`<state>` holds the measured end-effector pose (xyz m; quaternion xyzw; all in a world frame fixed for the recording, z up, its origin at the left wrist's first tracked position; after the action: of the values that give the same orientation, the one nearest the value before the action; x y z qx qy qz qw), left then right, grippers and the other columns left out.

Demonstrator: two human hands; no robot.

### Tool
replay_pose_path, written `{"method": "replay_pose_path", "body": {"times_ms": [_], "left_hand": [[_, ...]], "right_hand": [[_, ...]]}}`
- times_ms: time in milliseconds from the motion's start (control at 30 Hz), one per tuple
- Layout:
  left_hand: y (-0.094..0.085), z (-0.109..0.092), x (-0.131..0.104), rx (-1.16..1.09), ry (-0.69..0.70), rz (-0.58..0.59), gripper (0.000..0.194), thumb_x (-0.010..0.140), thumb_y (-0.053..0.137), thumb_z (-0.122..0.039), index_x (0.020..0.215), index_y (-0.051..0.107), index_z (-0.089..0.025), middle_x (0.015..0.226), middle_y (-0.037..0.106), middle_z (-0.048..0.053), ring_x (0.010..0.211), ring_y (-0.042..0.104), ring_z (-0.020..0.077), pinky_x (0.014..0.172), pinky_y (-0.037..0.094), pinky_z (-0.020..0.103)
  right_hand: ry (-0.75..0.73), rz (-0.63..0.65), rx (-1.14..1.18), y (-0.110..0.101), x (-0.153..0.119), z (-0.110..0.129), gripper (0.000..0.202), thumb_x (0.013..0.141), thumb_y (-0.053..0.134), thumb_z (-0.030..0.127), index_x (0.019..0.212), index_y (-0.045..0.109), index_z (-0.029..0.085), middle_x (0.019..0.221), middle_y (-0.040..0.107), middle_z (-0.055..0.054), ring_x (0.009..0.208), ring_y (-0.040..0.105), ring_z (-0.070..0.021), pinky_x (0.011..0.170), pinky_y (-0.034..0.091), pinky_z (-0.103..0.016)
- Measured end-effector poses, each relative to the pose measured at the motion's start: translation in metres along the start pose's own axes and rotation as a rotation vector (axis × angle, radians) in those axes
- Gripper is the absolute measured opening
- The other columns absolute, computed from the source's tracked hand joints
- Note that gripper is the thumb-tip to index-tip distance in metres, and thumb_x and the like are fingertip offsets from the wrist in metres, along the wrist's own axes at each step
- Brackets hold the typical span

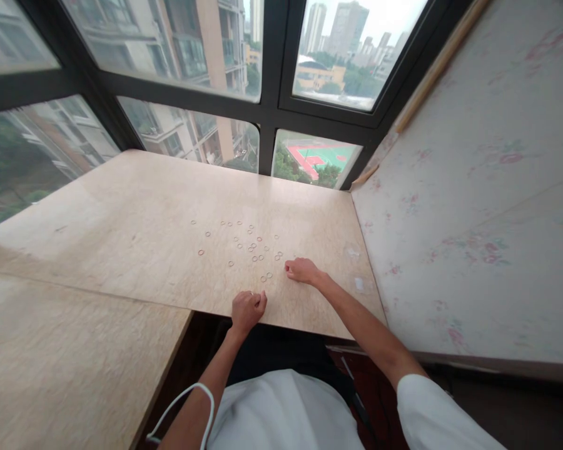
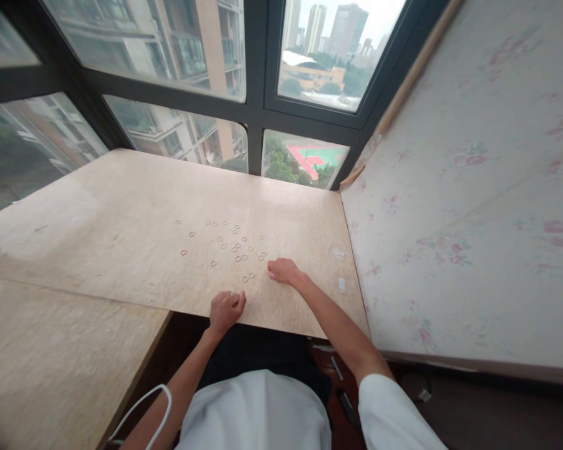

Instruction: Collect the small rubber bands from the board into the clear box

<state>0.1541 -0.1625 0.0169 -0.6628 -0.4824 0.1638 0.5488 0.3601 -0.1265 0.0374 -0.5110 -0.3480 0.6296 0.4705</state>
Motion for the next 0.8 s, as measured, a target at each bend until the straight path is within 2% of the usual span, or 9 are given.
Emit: {"method": "replay_pose_path", "body": {"times_ms": [167, 300, 433, 567, 667, 800], "left_hand": [[-0.001, -0.002, -0.001, -0.02, 0.016, -0.011, 0.051, 0.091, 0.042, -0.031, 0.042, 0.049, -0.019, 0.045, 0.049, 0.003, 0.049, 0.046, 0.0133, 0.058, 0.031, 0.029], [-0.003, -0.003, 0.0, -0.018, 0.018, -0.009, 0.051, 0.09, 0.043, -0.031, 0.042, 0.048, -0.018, 0.044, 0.048, 0.002, 0.049, 0.046, 0.013, 0.058, 0.031, 0.029], [-0.004, -0.004, 0.001, -0.01, 0.023, -0.012, 0.05, 0.09, 0.045, -0.03, 0.042, 0.048, -0.018, 0.046, 0.048, 0.002, 0.049, 0.046, 0.0131, 0.059, 0.032, 0.029], [-0.003, -0.003, 0.002, -0.001, -0.007, 0.022, 0.05, 0.089, 0.046, -0.033, 0.041, 0.048, -0.019, 0.044, 0.049, 0.003, 0.05, 0.046, 0.0139, 0.059, 0.031, 0.029], [-0.003, -0.004, 0.003, 0.022, -0.018, 0.056, 0.05, 0.089, 0.044, -0.035, 0.041, 0.048, -0.019, 0.046, 0.051, 0.004, 0.051, 0.047, 0.015, 0.059, 0.029, 0.029], [-0.003, -0.007, 0.005, 0.081, -0.002, 0.1, 0.05, 0.089, 0.042, -0.037, 0.043, 0.047, -0.019, 0.048, 0.053, 0.003, 0.054, 0.049, 0.0159, 0.06, 0.028, 0.03]], "right_hand": [[0.029, 0.008, 0.165, 0.001, -0.009, -0.006, 0.006, 0.071, 0.06, 0.017, 0.072, 0.066, 0.018, 0.079, 0.07, -0.009, 0.083, 0.064, -0.0226, 0.071, 0.042, -0.029], [0.034, 0.018, 0.457, 0.006, -0.023, -0.015, 0.002, 0.067, 0.062, 0.018, 0.066, 0.061, 0.019, 0.054, 0.062, 0.0, 0.064, 0.061, -0.0156, 0.062, 0.041, -0.024], [0.036, 0.0, 0.867, 0.014, -0.05, -0.022, 0.015, 0.075, 0.053, 0.034, 0.079, 0.055, 0.019, 0.047, 0.054, 0.006, 0.038, 0.042, -0.0073, 0.044, 0.034, -0.019], [0.05, -0.1, 1.257, 0.015, -0.083, -0.027, 0.028, 0.078, 0.043, 0.049, 0.087, 0.045, 0.022, 0.044, 0.041, 0.013, 0.031, 0.023, -0.0044, 0.036, 0.022, -0.018], [0.052, -0.165, 1.483, 0.012, -0.103, -0.031, 0.029, 0.076, 0.046, 0.051, 0.084, 0.042, 0.024, 0.041, 0.032, 0.015, 0.03, 0.016, -0.0039, 0.034, 0.02, -0.017], [0.071, -0.225, 1.673, 0.011, -0.123, -0.04, 0.027, 0.073, 0.052, 0.048, 0.08, 0.04, 0.025, 0.037, 0.031, 0.016, 0.027, 0.014, -0.0043, 0.031, 0.018, -0.017]]}}
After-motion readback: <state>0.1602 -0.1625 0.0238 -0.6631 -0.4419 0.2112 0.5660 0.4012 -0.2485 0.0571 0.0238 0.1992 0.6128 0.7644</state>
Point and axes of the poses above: each hand's wrist, its own x-axis towards the middle knuckle, its own y-axis out of the palm, z = x × y, the point moved 5 cm from there along x, towards the middle knuckle
